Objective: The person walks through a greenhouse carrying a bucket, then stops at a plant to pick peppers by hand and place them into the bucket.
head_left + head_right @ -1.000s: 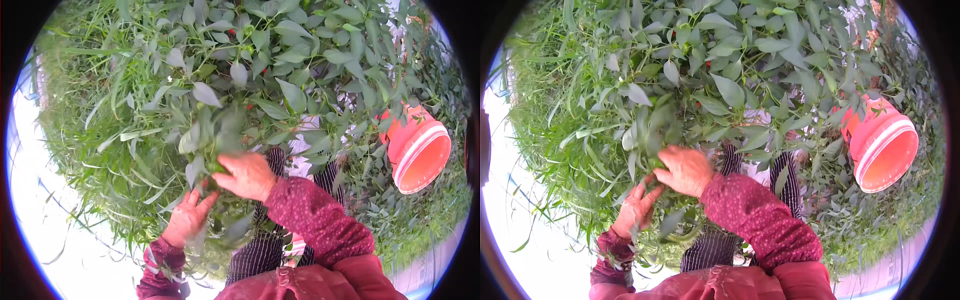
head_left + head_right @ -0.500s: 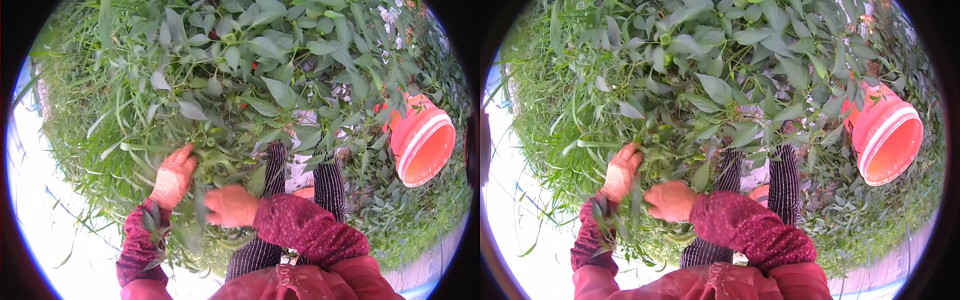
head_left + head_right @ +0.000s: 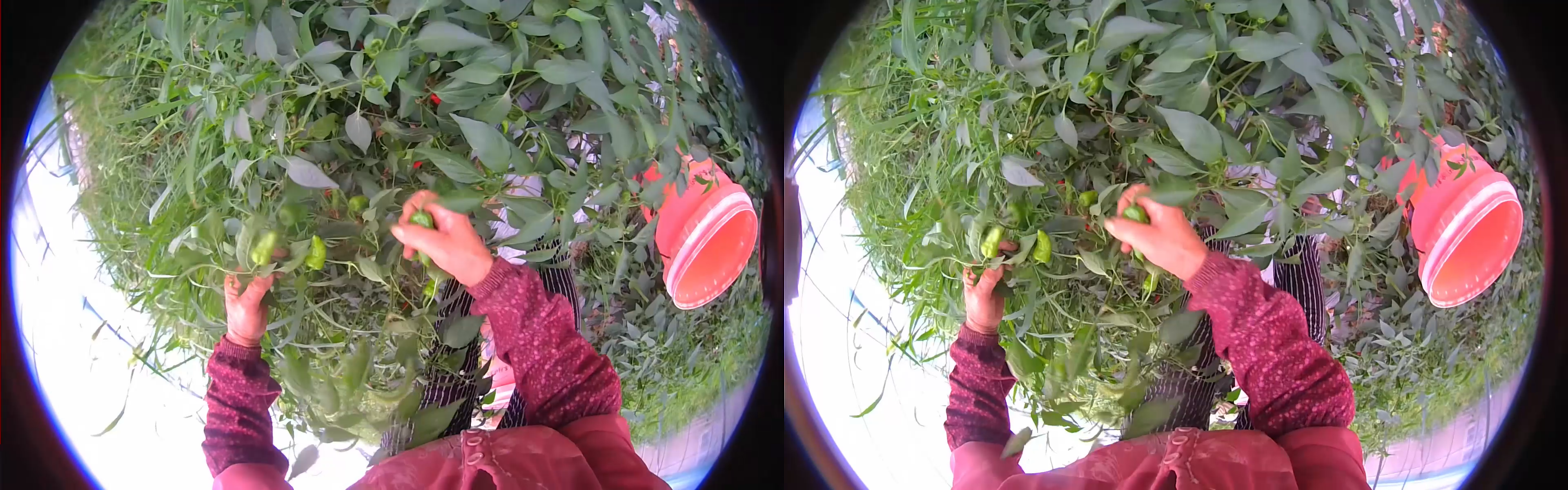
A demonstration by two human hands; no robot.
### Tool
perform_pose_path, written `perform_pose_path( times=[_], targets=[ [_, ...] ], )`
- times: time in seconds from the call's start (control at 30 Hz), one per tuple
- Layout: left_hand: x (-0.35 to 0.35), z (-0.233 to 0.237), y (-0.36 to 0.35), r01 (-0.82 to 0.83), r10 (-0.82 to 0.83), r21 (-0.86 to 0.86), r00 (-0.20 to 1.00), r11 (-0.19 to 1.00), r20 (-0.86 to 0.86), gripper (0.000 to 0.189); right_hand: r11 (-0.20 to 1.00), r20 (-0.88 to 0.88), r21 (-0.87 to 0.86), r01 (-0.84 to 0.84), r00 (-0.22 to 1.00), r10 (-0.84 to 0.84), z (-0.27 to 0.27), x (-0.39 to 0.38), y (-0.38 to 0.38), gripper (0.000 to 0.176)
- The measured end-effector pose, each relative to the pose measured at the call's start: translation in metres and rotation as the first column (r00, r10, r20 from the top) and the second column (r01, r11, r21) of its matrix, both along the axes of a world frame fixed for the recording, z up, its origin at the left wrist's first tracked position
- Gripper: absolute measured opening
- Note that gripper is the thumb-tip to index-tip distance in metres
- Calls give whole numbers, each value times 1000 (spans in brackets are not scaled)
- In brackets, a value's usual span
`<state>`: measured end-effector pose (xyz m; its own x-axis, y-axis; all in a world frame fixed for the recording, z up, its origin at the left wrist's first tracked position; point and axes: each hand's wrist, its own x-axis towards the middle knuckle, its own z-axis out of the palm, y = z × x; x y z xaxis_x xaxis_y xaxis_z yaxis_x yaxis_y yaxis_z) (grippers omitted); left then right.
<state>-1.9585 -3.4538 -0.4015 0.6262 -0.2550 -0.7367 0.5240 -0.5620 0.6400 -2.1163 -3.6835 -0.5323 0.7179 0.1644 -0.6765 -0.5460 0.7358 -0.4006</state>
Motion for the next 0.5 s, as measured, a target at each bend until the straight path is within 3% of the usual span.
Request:
perform_pose_path(
  times=[0.03, 0.07, 0.13, 0.17, 0.2, 0.27, 0.3, 0.33, 0.4, 0.43, 0.47, 0.5],
  targets=[
    [-2, 1, 2, -107, 107, 14, 994, 994, -10, 31, 981, -10, -176, -87, 996, 87, 1, 12, -1, 18],
    [-4, 0, 7, -110, 110, 20, 994, 994, -7, 31, 981, -7, -169, -89, 996, 90, -1, 22, 1, 18],
    [-5, -4, 23, -69, 69, 73, 998, 995, 1, 31, 877, 186, -478, -39, 972, 145, -1, 43, 10, 15],
    [-7, -4, 27, -168, 169, 13, 985, 986, -37, 31, 917, 252, -399, 27, 964, 82, 1, 48, 20, 14],
    [-9, -14, 50, -170, 171, 20, 985, 985, -27, 31, 893, 287, -450, -24, 943, 171, 5, 49, 23, 15],
    [-11, -38, 104, 14, -13, -18, 997, 1000, 80, 35, 861, 352, -478, 173, 936, 7, 13, 45, 41, 18],
    [-7, -12, 29, 20, -20, 12, 1000, 1000, -9, 42, 863, 356, -475, 172, 934, 10, 20, 44, 43, 18],
    [-5, -12, 24, 16, -16, 13, 1000, 1000, -7, 42, 865, 383, -467, 184, 924, 10, 28, 43, 40, 21],
    [-6, -13, 12, -193, 153, -149, 958, 970, -242, 44, 864, 407, -466, 191, 913, 18, 43, 42, 36, 25],
    [-14, -11, 2, -112, 86, -192, 986, 975, -141, 35, 772, 446, -609, 179, 883, 147, 51, 43, 37, 28],
    [-17, -11, -2, -113, 85, -194, 985, 974, -147, 35, 657, 457, -732, 180, 845, 277, 56, 46, 40, 31],
    [-18, -11, -4, 142, -144, -60, 989, 988, -17, 30, 608, 470, -766, 208, 827, 308, 57, 48, 46, 30]
  ],
)
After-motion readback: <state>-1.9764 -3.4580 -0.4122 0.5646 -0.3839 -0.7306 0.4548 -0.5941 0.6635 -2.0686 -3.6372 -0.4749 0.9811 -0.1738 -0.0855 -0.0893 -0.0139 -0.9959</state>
